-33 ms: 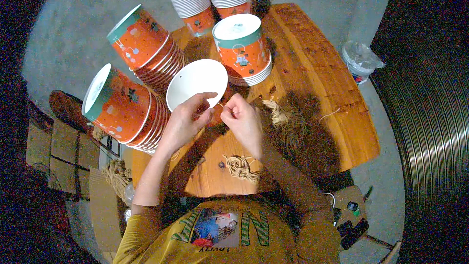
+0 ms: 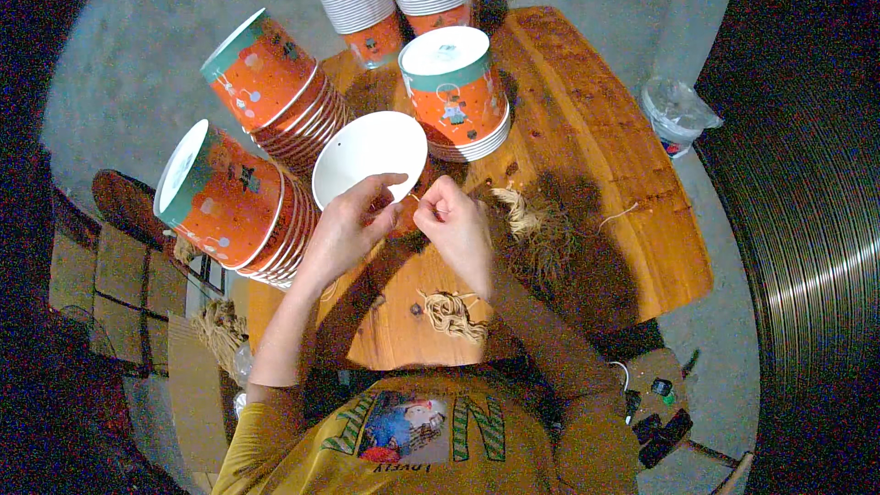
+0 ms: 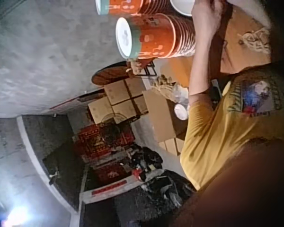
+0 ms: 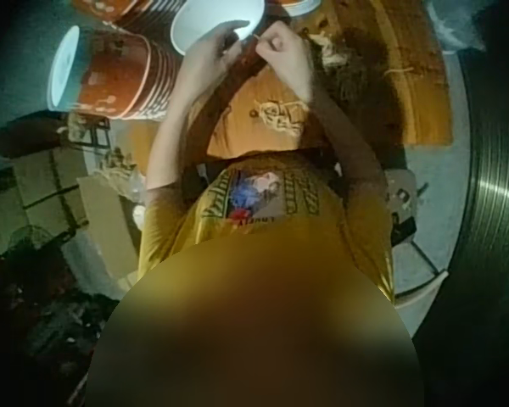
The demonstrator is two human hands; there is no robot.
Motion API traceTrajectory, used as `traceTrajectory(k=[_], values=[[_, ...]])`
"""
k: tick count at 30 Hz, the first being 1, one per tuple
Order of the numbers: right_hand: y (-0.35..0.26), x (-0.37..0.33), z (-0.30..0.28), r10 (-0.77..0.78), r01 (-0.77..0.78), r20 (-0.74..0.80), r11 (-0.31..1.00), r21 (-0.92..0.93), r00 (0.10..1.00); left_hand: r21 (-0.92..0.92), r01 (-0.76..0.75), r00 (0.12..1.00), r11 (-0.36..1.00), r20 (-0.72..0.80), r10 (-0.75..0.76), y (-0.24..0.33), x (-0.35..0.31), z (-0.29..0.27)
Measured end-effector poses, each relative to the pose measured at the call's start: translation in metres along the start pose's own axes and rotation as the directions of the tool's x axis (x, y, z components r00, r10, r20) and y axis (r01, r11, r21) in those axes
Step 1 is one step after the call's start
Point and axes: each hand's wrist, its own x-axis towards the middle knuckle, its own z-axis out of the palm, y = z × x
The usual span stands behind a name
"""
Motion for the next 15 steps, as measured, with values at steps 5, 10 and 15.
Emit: traceTrajectory(k=[5,10,15], values=[[-0.0021,0.0010,0.0007,0.005,-0.005,-0.005,0.999,-0.034,1.000,0.006,-0.012,1.000,1.000,0.001,0.012,0.0012,-0.0005,-0.0009],[-0.0040,0.0002,0.0002,0.035,-0.034,0.008,0.997,-0.076,0.999,0.021,0.001,1.000,1.000,0.024,-0.001,-0.0002,-0.0004,-0.0005],[-0.0035,0.0025,-0.0011,0.040,-0.039,0.006,0.990,-0.133,0.999,0.028,0.010,0.999,1.000,0.034,-0.011,0.0029,-0.0005,-0.0021]])
